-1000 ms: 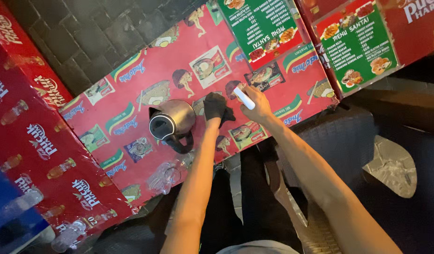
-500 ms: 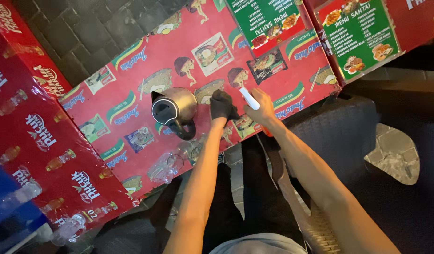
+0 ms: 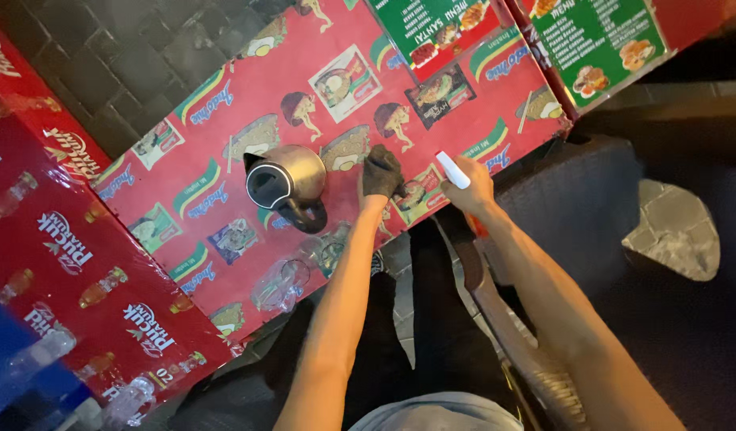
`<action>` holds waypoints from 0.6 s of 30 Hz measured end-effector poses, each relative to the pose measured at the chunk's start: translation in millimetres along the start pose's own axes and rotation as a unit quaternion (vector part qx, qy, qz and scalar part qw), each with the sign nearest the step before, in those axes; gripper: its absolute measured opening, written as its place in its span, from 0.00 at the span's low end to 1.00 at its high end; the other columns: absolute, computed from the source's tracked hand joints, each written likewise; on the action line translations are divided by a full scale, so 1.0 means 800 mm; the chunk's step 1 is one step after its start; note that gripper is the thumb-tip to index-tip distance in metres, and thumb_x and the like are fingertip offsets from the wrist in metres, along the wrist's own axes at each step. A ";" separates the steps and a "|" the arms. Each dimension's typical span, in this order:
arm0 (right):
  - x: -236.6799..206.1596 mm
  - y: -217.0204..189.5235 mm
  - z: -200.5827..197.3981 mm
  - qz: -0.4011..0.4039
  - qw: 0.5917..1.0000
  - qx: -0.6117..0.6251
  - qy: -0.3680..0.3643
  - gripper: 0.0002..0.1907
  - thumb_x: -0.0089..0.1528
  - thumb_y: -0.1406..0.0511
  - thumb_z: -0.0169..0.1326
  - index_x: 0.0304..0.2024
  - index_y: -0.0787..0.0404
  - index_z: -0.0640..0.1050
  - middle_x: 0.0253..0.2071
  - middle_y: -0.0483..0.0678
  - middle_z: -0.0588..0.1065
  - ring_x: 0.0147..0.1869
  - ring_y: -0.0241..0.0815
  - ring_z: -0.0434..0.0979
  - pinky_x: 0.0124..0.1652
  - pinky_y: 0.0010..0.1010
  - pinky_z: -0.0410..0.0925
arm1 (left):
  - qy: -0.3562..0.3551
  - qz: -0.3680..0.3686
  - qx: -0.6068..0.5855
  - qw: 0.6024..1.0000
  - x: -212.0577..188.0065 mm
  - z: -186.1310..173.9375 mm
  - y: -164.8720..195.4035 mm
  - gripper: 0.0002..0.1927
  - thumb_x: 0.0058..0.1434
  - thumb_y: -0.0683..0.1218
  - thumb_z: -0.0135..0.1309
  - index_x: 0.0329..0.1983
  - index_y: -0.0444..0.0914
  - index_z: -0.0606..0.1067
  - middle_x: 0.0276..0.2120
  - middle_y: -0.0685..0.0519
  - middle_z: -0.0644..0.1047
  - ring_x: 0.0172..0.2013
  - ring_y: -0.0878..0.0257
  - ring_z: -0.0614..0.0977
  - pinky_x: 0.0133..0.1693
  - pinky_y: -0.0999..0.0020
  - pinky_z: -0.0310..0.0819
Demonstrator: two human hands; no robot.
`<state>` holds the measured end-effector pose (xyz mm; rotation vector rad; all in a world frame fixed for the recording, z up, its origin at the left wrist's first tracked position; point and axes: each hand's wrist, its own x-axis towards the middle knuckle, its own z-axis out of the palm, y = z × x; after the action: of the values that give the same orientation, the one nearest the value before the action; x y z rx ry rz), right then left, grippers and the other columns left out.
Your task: The person walks to a table and sprays a cleaning solution onto the surface. They then wipe the table with a dark cloth, moving a kettle and glasses to clean underneath them before placing them back.
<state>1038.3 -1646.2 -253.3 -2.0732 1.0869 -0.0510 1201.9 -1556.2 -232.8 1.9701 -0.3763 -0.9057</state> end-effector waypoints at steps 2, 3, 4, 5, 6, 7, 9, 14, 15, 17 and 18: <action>-0.005 0.004 -0.003 0.005 1.000 -0.017 0.002 0.10 0.50 0.68 0.63 0.32 0.60 0.76 0.34 0.55 0.77 0.42 0.60 0.78 0.40 0.45 0.70 | -0.008 0.090 0.010 0.996 -0.001 0.004 -0.009 0.08 0.66 0.49 0.52 0.34 0.40 0.73 0.20 0.49 0.76 0.18 0.56 0.83 0.19 0.64 0.74; -0.008 0.007 -0.003 0.023 1.000 0.001 0.012 0.11 0.50 0.68 0.64 0.33 0.61 0.75 0.33 0.54 0.77 0.41 0.58 0.79 0.40 0.44 0.70 | -0.018 0.057 0.051 0.997 0.000 0.008 -0.013 0.09 0.68 0.49 0.51 0.36 0.40 0.74 0.21 0.49 0.77 0.20 0.57 0.83 0.21 0.64 0.75; -0.011 0.010 -0.003 0.038 0.999 0.022 0.021 0.12 0.50 0.68 0.64 0.33 0.61 0.75 0.33 0.53 0.77 0.40 0.56 0.79 0.39 0.42 0.71 | -0.025 0.024 0.093 0.995 0.003 0.009 -0.017 0.10 0.70 0.50 0.50 0.37 0.40 0.75 0.23 0.49 0.78 0.22 0.58 0.84 0.24 0.65 0.76; -0.014 0.012 -0.004 0.053 0.997 0.044 0.027 0.12 0.50 0.68 0.65 0.33 0.61 0.75 0.33 0.52 0.77 0.39 0.55 0.80 0.39 0.41 0.71 | -0.030 -0.011 0.136 0.990 0.003 0.010 -0.018 0.11 0.72 0.51 0.49 0.39 0.40 0.76 0.24 0.49 0.79 0.24 0.59 0.84 0.27 0.66 0.77; -0.018 0.013 -0.004 0.046 0.993 0.107 0.036 0.12 0.50 0.70 0.64 0.34 0.61 0.75 0.32 0.52 0.77 0.39 0.52 0.79 0.39 0.39 0.71 | -0.048 -0.018 0.003 0.999 -0.001 0.006 -0.027 0.08 0.69 0.50 0.52 0.44 0.41 0.75 0.29 0.51 0.79 0.29 0.61 0.84 0.30 0.66 0.77; -0.020 0.014 -0.005 0.041 0.984 0.167 0.044 0.12 0.50 0.71 0.63 0.35 0.61 0.76 0.32 0.51 0.76 0.38 0.49 0.78 0.39 0.37 0.71 | -0.066 -0.028 -0.131 0.989 -0.004 0.003 -0.032 0.10 0.66 0.49 0.54 0.48 0.42 0.75 0.35 0.54 0.80 0.33 0.64 0.83 0.34 0.66 0.78; -0.026 0.016 -0.006 0.048 0.968 0.240 0.055 0.14 0.50 0.73 0.62 0.38 0.60 0.76 0.32 0.48 0.75 0.38 0.42 0.78 0.39 0.33 0.72 | -0.090 -0.037 -0.226 0.969 -0.011 -0.001 -0.038 0.16 0.63 0.48 0.58 0.53 0.43 0.75 0.41 0.56 0.80 0.40 0.66 0.83 0.40 0.66 0.78; -0.030 0.016 -0.001 0.049 0.977 0.166 0.122 0.10 0.53 0.72 0.62 0.36 0.61 0.76 0.32 0.46 0.78 0.38 0.38 0.81 0.40 0.29 0.72 | -0.101 -0.086 -0.139 0.981 -0.009 -0.006 -0.024 0.18 0.65 0.48 0.59 0.57 0.42 0.74 0.39 0.51 0.79 0.34 0.60 0.77 0.36 0.62 0.70; -0.031 0.016 0.002 0.046 0.977 0.158 0.133 0.10 0.54 0.72 0.63 0.36 0.61 0.76 0.32 0.46 0.78 0.37 0.38 0.81 0.40 0.30 0.72 | -0.100 -0.111 -0.134 0.980 -0.010 -0.006 -0.021 0.17 0.66 0.48 0.57 0.58 0.42 0.73 0.38 0.50 0.78 0.32 0.59 0.76 0.33 0.61 0.68; -0.032 0.016 0.005 0.048 0.977 0.141 0.150 0.09 0.55 0.72 0.63 0.36 0.61 0.77 0.31 0.47 0.77 0.36 0.39 0.80 0.40 0.31 0.72 | -0.100 -0.169 -0.122 0.973 -0.012 -0.007 -0.022 0.17 0.69 0.48 0.55 0.60 0.43 0.73 0.35 0.47 0.77 0.27 0.56 0.73 0.27 0.58 0.63; -0.034 0.015 0.005 0.060 0.978 0.130 0.153 0.09 0.55 0.72 0.63 0.35 0.61 0.77 0.32 0.47 0.77 0.36 0.39 0.80 0.40 0.31 0.72 | -0.124 -0.147 -0.198 0.961 -0.015 -0.006 -0.025 0.15 0.68 0.47 0.54 0.57 0.42 0.73 0.35 0.48 0.78 0.28 0.56 0.76 0.28 0.59 0.69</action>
<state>1014.8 -1628.5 -255.7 -1.7963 1.3125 -0.4423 1195.3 -1535.8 -242.8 1.5676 -0.0313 -1.3133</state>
